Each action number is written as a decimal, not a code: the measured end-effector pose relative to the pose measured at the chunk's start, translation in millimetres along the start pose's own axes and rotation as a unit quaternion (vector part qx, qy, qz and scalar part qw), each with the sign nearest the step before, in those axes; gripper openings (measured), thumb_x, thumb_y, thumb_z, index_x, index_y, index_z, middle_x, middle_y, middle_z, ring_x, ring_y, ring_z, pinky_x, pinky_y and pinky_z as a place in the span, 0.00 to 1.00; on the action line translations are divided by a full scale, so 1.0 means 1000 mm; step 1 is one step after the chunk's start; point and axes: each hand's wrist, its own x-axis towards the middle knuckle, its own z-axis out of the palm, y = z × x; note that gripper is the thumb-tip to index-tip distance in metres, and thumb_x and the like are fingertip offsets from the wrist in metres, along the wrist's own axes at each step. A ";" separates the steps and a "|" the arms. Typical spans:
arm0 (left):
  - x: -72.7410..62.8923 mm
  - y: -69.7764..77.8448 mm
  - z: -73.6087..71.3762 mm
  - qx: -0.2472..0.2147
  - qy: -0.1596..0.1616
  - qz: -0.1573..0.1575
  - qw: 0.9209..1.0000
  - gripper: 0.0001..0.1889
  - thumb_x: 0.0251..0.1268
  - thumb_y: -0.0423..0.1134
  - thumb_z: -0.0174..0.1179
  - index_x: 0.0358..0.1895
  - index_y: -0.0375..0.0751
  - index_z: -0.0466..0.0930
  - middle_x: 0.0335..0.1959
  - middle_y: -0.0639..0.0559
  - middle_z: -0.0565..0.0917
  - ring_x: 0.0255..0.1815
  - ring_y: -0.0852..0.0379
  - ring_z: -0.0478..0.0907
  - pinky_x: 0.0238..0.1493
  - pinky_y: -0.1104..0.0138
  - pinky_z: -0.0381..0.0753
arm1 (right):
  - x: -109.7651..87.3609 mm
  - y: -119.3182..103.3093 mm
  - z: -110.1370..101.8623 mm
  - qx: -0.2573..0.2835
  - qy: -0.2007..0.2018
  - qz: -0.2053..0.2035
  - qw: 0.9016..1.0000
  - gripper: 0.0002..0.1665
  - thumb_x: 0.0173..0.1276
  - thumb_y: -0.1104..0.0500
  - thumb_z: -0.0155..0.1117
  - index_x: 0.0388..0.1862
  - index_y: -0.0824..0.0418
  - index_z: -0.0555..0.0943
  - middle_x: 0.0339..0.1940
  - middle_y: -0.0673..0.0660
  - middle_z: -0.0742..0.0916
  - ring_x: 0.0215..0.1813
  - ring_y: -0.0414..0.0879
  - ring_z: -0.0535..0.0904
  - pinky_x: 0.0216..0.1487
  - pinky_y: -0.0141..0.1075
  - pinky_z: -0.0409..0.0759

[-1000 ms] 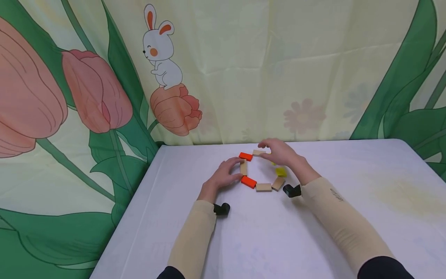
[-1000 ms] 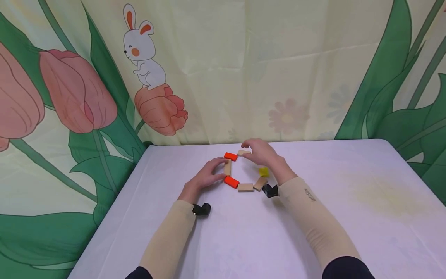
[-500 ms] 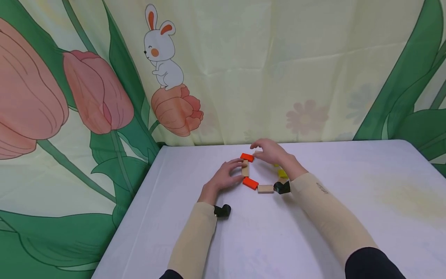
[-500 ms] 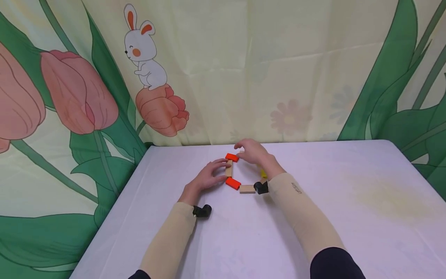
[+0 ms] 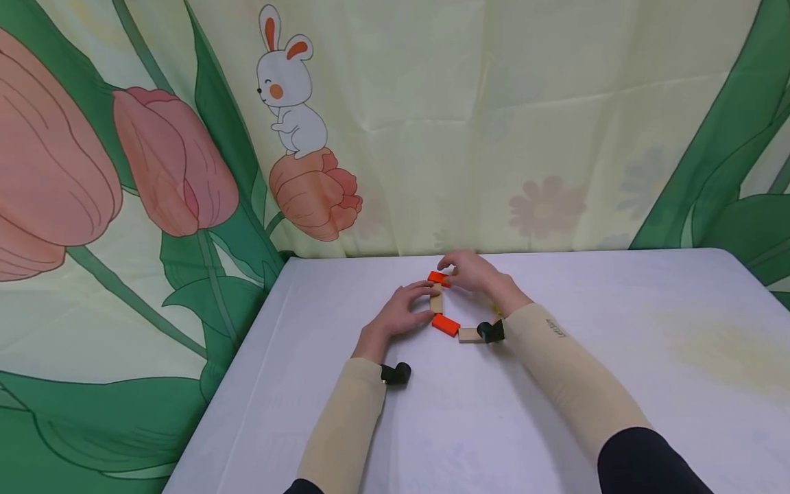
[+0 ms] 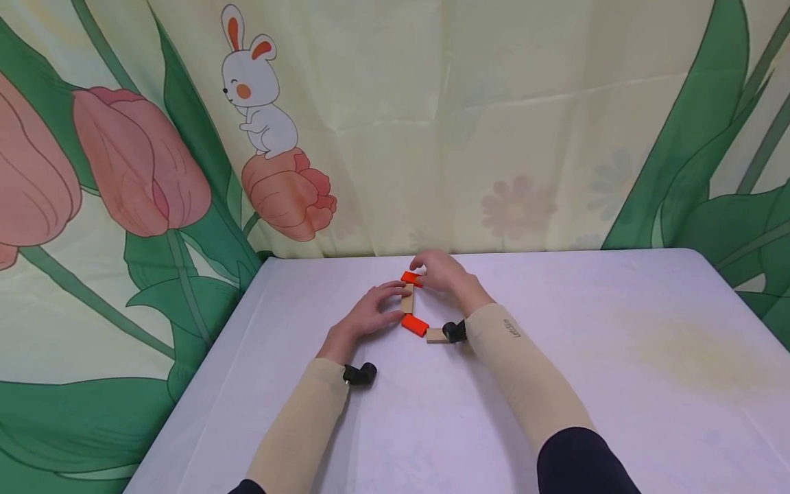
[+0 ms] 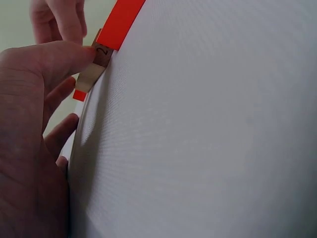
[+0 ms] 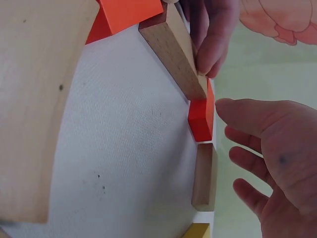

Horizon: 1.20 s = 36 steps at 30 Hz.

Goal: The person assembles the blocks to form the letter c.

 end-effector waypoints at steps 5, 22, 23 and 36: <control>-0.001 0.002 -0.001 -0.010 -0.002 -0.012 1.000 0.25 0.69 0.45 0.62 0.69 0.52 0.76 0.76 0.55 0.67 0.77 0.52 0.57 0.78 0.51 0.47 | 0.003 0.001 0.004 -0.010 -0.006 -0.004 1.000 0.17 0.70 0.64 0.66 0.57 0.60 0.84 0.56 0.58 0.84 0.61 0.57 0.75 0.65 0.53 0.73; 0.003 0.001 0.000 -0.013 0.004 -0.012 1.000 0.25 0.68 0.45 0.62 0.69 0.52 0.76 0.75 0.55 0.68 0.77 0.54 0.57 0.78 0.52 0.47 | 0.009 0.007 0.003 -0.036 -0.009 0.008 0.999 0.18 0.70 0.66 0.65 0.58 0.62 0.84 0.53 0.59 0.85 0.58 0.56 0.77 0.64 0.51 0.74; 0.003 0.000 0.000 -0.013 0.005 -0.012 1.000 0.25 0.68 0.45 0.62 0.69 0.53 0.76 0.75 0.55 0.68 0.77 0.54 0.57 0.78 0.52 0.47 | 0.009 0.008 0.003 -0.037 -0.009 0.007 0.999 0.18 0.70 0.66 0.64 0.58 0.62 0.84 0.53 0.59 0.85 0.57 0.57 0.77 0.64 0.52 0.74; 0.002 0.003 -0.001 -0.016 0.008 -0.017 1.000 0.25 0.68 0.43 0.63 0.68 0.53 0.77 0.74 0.56 0.68 0.76 0.55 0.59 0.78 0.53 0.49 | 0.005 0.016 -0.004 -0.027 -0.010 0.022 0.999 0.18 0.71 0.65 0.64 0.59 0.61 0.83 0.55 0.60 0.84 0.58 0.57 0.76 0.65 0.52 0.73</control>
